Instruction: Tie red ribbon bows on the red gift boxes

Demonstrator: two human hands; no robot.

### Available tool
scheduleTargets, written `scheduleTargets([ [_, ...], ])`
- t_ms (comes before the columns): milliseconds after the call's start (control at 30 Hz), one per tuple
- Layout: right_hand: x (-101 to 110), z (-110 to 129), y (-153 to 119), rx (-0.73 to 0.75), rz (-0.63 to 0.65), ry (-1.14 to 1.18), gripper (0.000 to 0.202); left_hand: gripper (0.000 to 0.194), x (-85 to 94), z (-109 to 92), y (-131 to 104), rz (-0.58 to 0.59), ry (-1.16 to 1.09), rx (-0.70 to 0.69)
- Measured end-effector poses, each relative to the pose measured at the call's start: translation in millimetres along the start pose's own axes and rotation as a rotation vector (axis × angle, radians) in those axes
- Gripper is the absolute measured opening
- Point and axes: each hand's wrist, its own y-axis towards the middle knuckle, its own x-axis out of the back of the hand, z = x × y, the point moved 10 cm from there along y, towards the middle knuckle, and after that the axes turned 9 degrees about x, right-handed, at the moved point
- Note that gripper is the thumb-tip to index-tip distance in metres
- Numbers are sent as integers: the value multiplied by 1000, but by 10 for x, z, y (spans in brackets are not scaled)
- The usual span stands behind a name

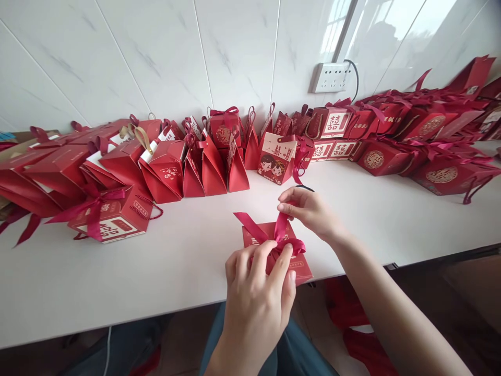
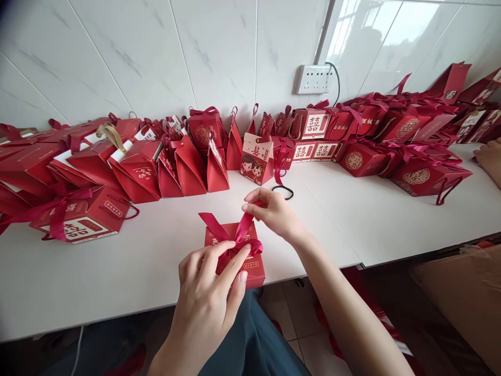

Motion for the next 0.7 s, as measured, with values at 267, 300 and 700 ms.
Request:
scheduleTargets([
  [267,-40,98,87,92,-87,-300,28,30,-26,-6,-13,13,16,-7],
  [300,32,146,14,107,-141,-334,27,30,-26,0,-13,13,10,0],
  [700,-67,373,-788,101,172,-347,20,30,-18,-3,-8,15,4,-12],
])
